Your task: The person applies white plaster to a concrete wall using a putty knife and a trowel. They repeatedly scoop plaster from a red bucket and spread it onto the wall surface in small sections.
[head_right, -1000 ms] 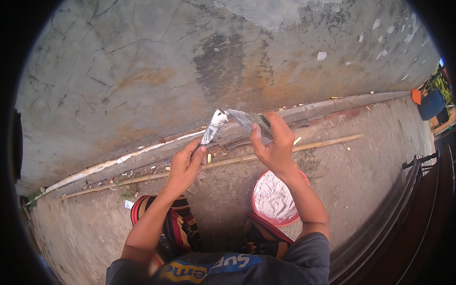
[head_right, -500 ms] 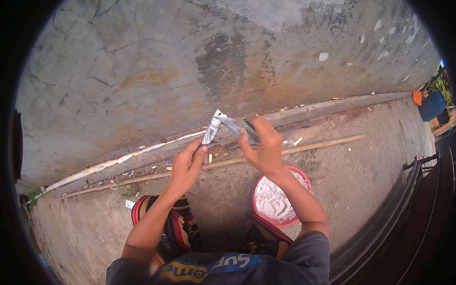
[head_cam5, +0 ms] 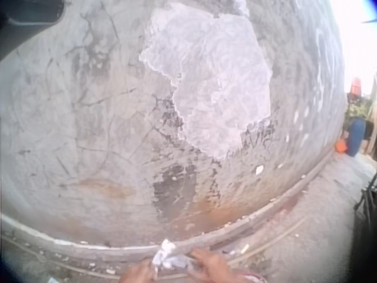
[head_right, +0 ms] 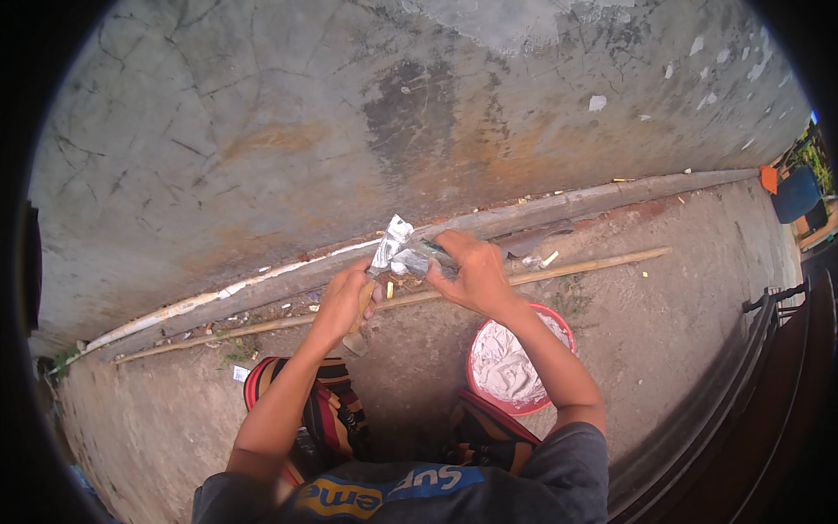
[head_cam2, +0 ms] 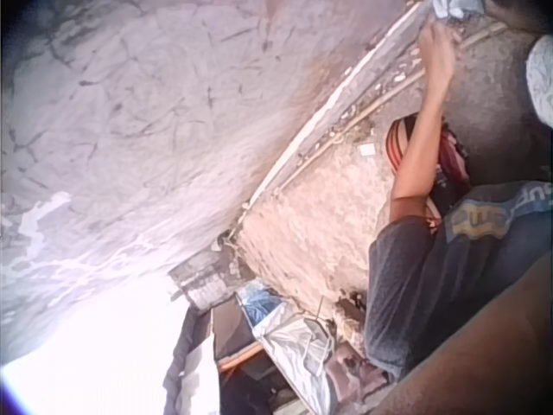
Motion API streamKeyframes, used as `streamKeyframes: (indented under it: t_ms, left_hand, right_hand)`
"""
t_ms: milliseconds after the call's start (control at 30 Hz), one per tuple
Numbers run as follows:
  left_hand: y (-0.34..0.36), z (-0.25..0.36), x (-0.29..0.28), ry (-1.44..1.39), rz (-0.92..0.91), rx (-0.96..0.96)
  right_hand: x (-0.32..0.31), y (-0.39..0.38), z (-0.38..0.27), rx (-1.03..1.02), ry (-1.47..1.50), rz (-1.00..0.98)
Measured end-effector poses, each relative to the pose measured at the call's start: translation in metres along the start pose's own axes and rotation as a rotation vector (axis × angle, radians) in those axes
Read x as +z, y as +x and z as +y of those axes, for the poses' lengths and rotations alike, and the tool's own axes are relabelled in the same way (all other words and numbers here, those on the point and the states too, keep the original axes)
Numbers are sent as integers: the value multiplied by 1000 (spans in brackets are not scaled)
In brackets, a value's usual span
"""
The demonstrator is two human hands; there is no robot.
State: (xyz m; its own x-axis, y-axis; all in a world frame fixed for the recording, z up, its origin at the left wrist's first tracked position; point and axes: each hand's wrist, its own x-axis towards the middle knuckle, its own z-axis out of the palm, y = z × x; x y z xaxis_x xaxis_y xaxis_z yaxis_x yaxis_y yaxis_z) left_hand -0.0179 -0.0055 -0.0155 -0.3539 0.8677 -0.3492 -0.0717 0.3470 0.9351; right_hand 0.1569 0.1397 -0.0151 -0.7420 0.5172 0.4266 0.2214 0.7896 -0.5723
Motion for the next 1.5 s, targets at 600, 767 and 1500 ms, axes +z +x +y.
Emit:
streamKeyframes:
  t_ms: [600, 767, 1500]
  left_hand:
    - [-9, 28, -43, -721, 90, 117]
    - [-44, 47, -47, -746, 131, 166]
    - [-70, 34, -81, -863, 87, 24]
  right_hand:
    - [-90, 71, 76, 300, 1538, 659]
    - [-1, 82, 42, 313, 1166, 922]
    - [274, 98, 40, 414, 217, 1094]
